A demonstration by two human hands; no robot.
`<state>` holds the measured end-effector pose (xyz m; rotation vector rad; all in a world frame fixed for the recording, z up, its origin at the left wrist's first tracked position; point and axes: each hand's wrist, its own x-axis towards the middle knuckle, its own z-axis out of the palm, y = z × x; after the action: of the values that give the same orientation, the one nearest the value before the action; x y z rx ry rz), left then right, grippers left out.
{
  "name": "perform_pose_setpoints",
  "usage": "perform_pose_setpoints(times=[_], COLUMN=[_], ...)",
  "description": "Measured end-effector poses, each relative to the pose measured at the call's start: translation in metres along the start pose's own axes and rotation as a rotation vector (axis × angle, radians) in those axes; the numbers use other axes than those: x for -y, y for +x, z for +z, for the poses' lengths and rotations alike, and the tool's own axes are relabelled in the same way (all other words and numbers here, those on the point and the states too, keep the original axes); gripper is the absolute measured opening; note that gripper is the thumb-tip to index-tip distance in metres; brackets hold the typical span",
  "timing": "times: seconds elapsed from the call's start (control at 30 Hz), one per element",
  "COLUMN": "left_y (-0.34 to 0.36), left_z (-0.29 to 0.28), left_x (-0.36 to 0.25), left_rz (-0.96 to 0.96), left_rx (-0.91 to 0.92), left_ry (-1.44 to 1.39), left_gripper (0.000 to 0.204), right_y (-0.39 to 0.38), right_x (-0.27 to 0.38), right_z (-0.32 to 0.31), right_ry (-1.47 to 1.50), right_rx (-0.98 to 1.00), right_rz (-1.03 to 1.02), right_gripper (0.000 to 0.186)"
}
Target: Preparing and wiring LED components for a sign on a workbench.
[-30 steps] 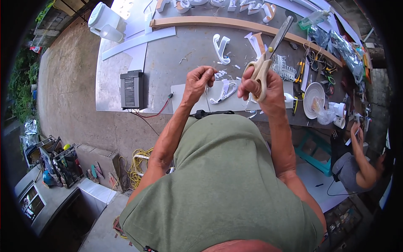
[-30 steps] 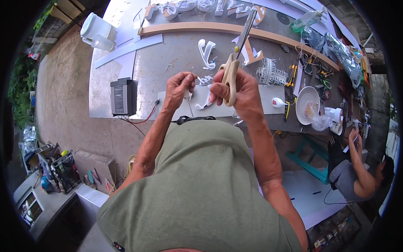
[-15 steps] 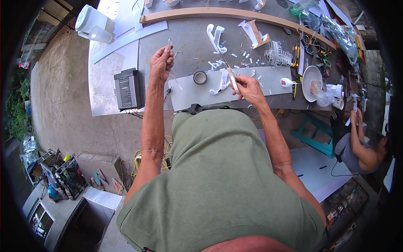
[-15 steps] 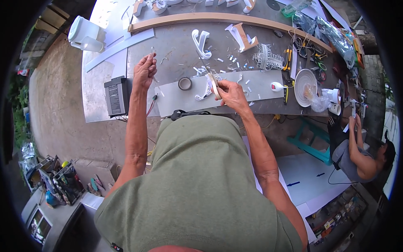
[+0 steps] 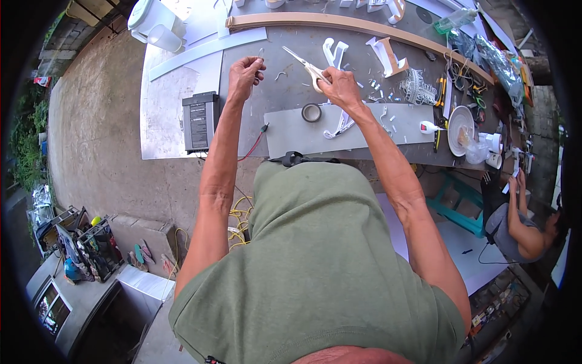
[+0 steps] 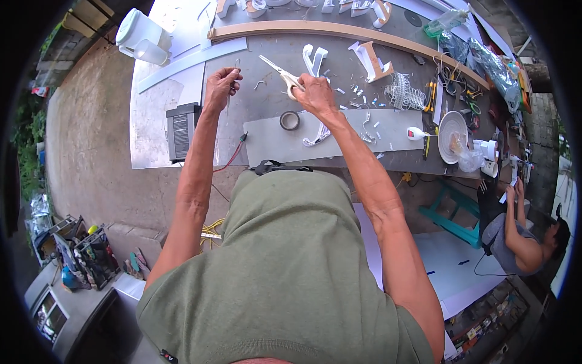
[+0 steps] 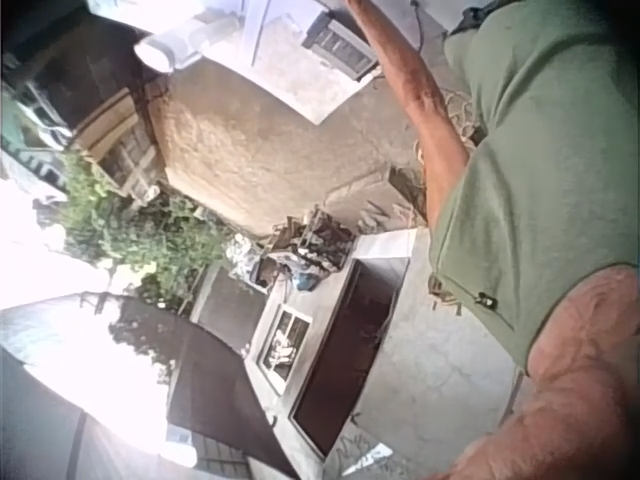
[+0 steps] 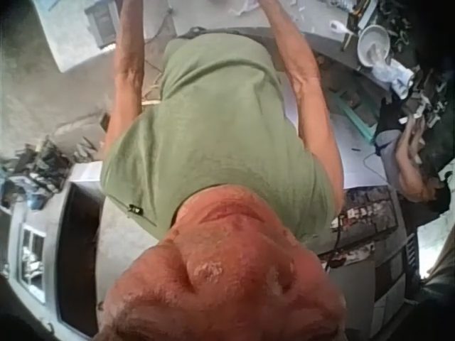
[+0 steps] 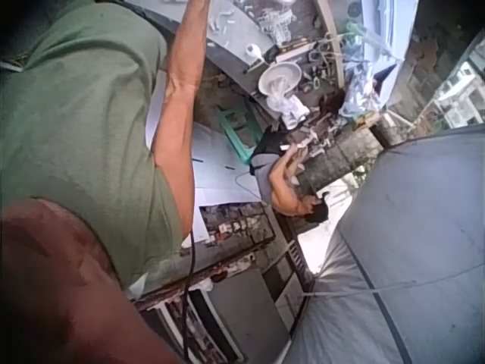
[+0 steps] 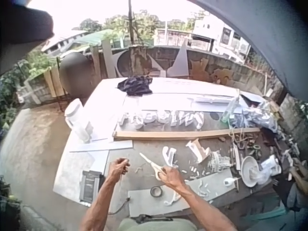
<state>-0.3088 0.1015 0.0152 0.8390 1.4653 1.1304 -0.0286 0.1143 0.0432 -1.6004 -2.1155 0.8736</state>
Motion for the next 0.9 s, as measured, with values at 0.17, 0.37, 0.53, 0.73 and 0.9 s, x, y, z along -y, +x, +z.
perform_pose_setpoints(times=[0.17,0.37,0.53,0.73,0.9], left_y=[0.001,-0.002,-0.003,-0.005,-0.024], left_z=[-0.009,-0.014,0.002,0.003,0.018], left_x=[0.012,0.02,0.015,0.019,-0.021], left_rz=[-0.008,-0.024,0.004,0.161,0.259], left_rx=[-0.028,-0.049,-0.057,-0.218,-0.212], left_ry=[0.016,0.092,0.059,0.193,0.07], left_gripper=[0.027,0.025,0.023,0.023,0.023], right_y=[0.003,-0.032,-0.052,-0.073,-0.075], right_x=[0.012,0.003,-0.099,-0.23,-0.277], right_z=[-0.007,-0.109,-0.257,-0.31,-0.292], right_ry=[0.058,0.502,0.369,-0.019,-0.079], right_rx=[-0.055,-0.083,-0.123,-0.141,-0.15], right_rz=[0.026,0.2,0.39,0.666,0.759], right_gripper=[0.03,0.019,0.027,0.029,0.038])
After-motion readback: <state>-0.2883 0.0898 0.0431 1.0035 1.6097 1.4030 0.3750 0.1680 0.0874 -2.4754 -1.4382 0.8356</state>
